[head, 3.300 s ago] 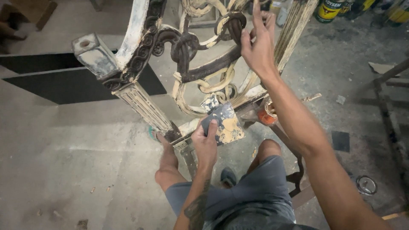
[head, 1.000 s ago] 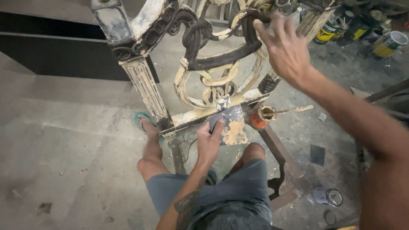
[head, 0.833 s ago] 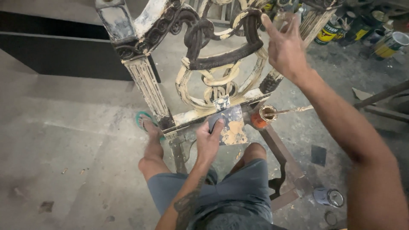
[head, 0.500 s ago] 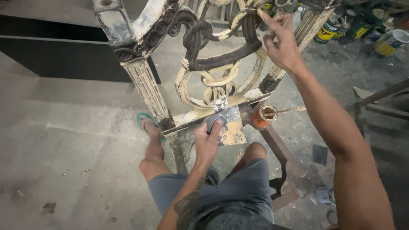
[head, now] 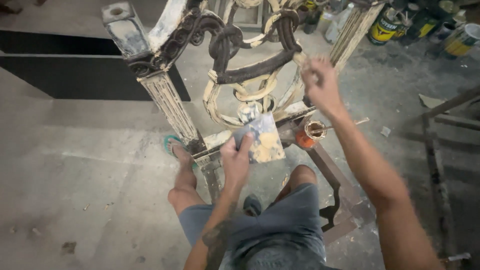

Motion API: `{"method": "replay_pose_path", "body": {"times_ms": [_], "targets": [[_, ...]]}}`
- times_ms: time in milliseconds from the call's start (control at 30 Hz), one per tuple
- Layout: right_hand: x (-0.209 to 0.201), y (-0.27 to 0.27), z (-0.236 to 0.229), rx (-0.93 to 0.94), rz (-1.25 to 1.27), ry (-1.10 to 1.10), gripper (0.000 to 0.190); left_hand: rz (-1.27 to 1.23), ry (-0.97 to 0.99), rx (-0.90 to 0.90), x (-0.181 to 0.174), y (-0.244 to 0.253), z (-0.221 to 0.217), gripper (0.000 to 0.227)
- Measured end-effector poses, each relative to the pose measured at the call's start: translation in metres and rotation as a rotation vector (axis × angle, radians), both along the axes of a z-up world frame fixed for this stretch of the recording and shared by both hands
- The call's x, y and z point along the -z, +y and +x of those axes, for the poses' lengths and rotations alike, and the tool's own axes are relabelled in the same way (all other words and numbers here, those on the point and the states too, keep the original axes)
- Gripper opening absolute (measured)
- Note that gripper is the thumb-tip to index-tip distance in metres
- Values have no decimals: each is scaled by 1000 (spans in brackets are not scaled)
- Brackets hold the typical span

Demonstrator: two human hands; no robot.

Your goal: The person applies a beige filler paste to the ornate metal frame of a chair using a putty knife. They repeatedly scoop filler from a small container and spread it into the crevices and joints of the frame, smoothing the surface with the tool.

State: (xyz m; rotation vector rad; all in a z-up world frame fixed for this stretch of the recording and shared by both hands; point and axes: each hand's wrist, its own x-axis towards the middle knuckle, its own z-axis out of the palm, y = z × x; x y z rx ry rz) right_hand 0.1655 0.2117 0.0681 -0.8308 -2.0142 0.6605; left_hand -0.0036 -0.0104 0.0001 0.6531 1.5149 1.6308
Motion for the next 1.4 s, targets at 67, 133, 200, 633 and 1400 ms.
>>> {"method": "replay_pose_path", "body": {"times_ms": [67,133,200,633,1400], "targets": [[8,-17,8,-116,47,33,22,26,23,-50,-1,11,-3,31],[-10,-58,5,-120,-131,32,25,157,-153,-46,-12,18,-5,23],[-10,-77,4,-177,-226,81,19,181,-207,-29,-27,26,2,21],[-37,-45,-3,17,-28,36,13,323,-286,251,-67,41,15,20],[-37,50,-3,190,604,-45,16,171,-328,245,-11,24,5,26]]}}
